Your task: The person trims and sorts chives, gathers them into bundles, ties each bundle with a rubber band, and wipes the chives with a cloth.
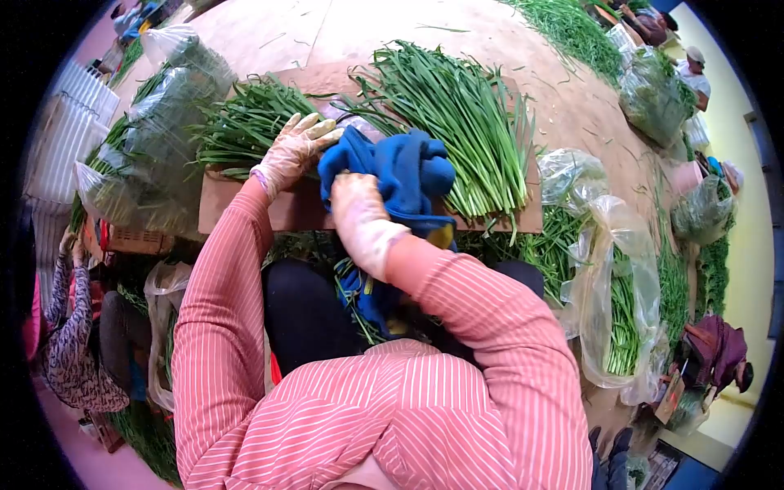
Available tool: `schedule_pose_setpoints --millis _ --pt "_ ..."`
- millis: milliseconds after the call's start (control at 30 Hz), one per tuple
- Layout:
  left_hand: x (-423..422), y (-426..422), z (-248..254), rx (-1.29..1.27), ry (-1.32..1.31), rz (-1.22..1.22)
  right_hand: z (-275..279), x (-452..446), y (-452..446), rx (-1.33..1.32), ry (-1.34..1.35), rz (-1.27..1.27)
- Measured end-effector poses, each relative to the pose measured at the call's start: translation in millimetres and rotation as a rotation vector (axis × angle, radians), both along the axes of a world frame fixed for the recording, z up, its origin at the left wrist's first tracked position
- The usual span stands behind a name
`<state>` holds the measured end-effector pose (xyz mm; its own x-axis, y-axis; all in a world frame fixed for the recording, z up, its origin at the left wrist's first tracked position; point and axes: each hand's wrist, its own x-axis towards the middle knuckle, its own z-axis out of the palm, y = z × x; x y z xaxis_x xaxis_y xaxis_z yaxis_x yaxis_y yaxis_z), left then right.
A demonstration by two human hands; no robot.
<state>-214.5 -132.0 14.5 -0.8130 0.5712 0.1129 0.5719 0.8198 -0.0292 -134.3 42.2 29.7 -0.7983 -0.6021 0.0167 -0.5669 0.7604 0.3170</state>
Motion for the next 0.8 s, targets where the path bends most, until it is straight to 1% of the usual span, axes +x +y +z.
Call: schedule_pose_setpoints --millis 33,100,167,233,267,300,333,367,400,433,500,567,633,700,800 --pt "1 3 1 0.048 -0.007 -0.002 7 5 23 0.02 -0.012 0.028" --pt "-5 4 -5 0.07 -0.002 -0.004 26 11 69 -0.049 -0.16 0.095" --pt "-14 1 -15 0.1 0.019 -0.025 35 20 103 -0.057 -0.286 0.041" --pt "-17 1 -13 0.065 -0.02 -0.004 34 24 123 0.127 -0.489 -0.209" --pt "-18 -1 -12 0.045 -0.045 -0.002 32 31 143 -0.006 -0.481 -0.22" --pt "-20 -1 -10 0.026 -0.067 0.003 21 40 165 -0.259 -0.211 -0.025" --pt "-12 6 11 -0.045 -0.132 0.025 30 43 171 -0.268 -0.281 -0.084" --pt "-4 6 16 -0.043 -0.136 0.028 44 46 172 -0.278 -0.358 -0.147" --pt "2 6 17 0.013 -0.135 -0.008 61 50 171 -0.236 -0.415 -0.263" --pt "9 6 21 0.069 -0.133 -0.047 69 53 174 -0.307 -0.434 -0.306" --pt "27 7 29 0.087 -0.147 -0.101 80 61 180 -0.436 -0.373 -0.32" --pt "40 16 37 -0.09 -0.141 -0.093 82 64 186 -0.553 -0.3 -0.277" --pt "40 22 26 -0.234 -0.104 -0.044 95 70 181 -0.606 -0.157 -0.277" --pt "31 28 24 -0.282 -0.025 -0.043 116 73 172 -0.769 -0.113 -0.271" --pt "9 35 19 -0.297 0.006 -0.071 142 79 163 -0.835 -0.076 -0.303"
